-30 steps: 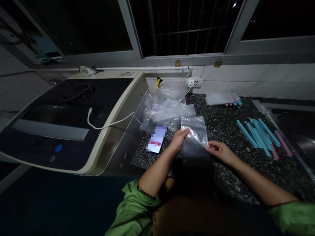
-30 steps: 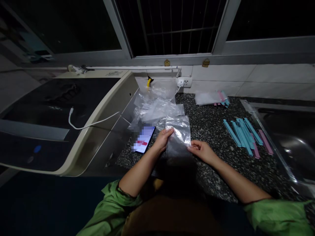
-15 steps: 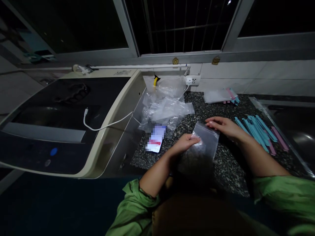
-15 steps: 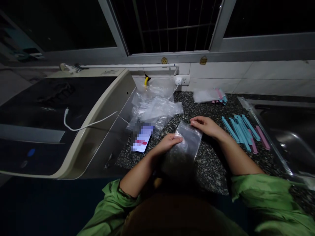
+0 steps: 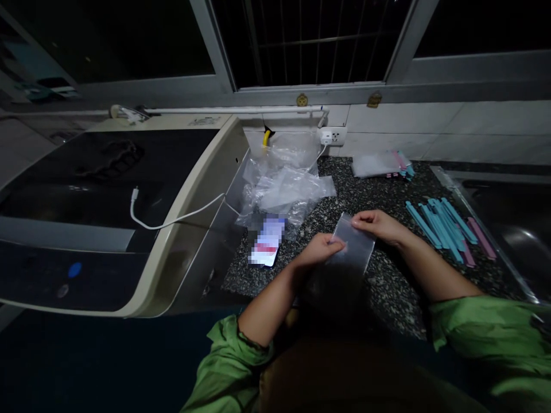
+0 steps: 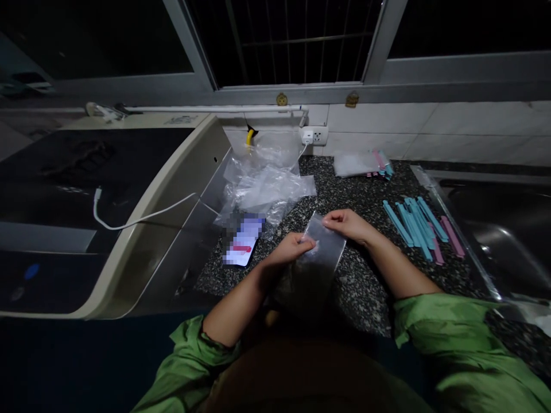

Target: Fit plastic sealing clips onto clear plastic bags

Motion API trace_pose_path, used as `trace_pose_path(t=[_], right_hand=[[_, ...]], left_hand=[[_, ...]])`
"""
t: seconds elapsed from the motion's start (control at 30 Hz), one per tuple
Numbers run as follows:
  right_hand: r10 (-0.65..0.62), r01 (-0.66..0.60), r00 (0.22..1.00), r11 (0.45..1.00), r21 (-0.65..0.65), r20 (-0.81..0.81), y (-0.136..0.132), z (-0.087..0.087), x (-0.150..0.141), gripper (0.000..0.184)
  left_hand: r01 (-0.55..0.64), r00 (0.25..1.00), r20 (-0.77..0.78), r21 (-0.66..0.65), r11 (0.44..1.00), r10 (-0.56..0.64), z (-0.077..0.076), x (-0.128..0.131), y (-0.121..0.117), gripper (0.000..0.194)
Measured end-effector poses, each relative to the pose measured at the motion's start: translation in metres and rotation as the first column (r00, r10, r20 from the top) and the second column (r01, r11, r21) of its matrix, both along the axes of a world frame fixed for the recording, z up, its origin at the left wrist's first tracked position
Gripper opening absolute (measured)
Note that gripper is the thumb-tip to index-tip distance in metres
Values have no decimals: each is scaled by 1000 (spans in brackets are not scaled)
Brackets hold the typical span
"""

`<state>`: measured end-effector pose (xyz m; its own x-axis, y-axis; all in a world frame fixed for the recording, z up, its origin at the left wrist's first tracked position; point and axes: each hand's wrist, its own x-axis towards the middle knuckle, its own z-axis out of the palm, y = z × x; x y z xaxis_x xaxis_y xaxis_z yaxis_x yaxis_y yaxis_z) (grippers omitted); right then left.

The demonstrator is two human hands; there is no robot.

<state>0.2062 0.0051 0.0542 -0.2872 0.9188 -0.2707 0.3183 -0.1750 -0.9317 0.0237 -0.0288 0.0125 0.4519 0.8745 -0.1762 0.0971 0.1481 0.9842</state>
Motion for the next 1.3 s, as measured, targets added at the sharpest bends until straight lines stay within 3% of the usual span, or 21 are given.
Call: trace_pose_path(t=[0.1, 0.2, 0.37, 0.57, 0.9, 1.3], right_hand=[[-34, 32, 999, 997, 75, 23, 1, -2, -3, 47], [8, -15, 999, 992, 125, 52, 1, -4, -5, 47], [115, -131, 989, 975, 178, 98, -3, -5, -9, 46], [117, -154, 982, 953, 261, 149, -5, -6, -10, 45], [-62, 26, 991, 955, 295, 115, 4, -5, -1, 44], [-93, 49, 987, 948, 314, 129, 7, -4, 3, 49]], left_hand=[[-1, 1000, 8, -19, 1000, 2, -1, 0, -1, 35], [-40, 997, 71, -37, 999, 43, 0, 0, -2, 43], [-183, 980, 89, 58, 981, 178, 0, 0, 2, 45], [-201, 980, 22, 134, 970, 200, -2, 0, 4, 41], [-99, 995, 18, 63, 993, 98, -11, 2, 3, 51], [-117, 992, -40, 82, 990, 121, -10, 2, 2, 56]])
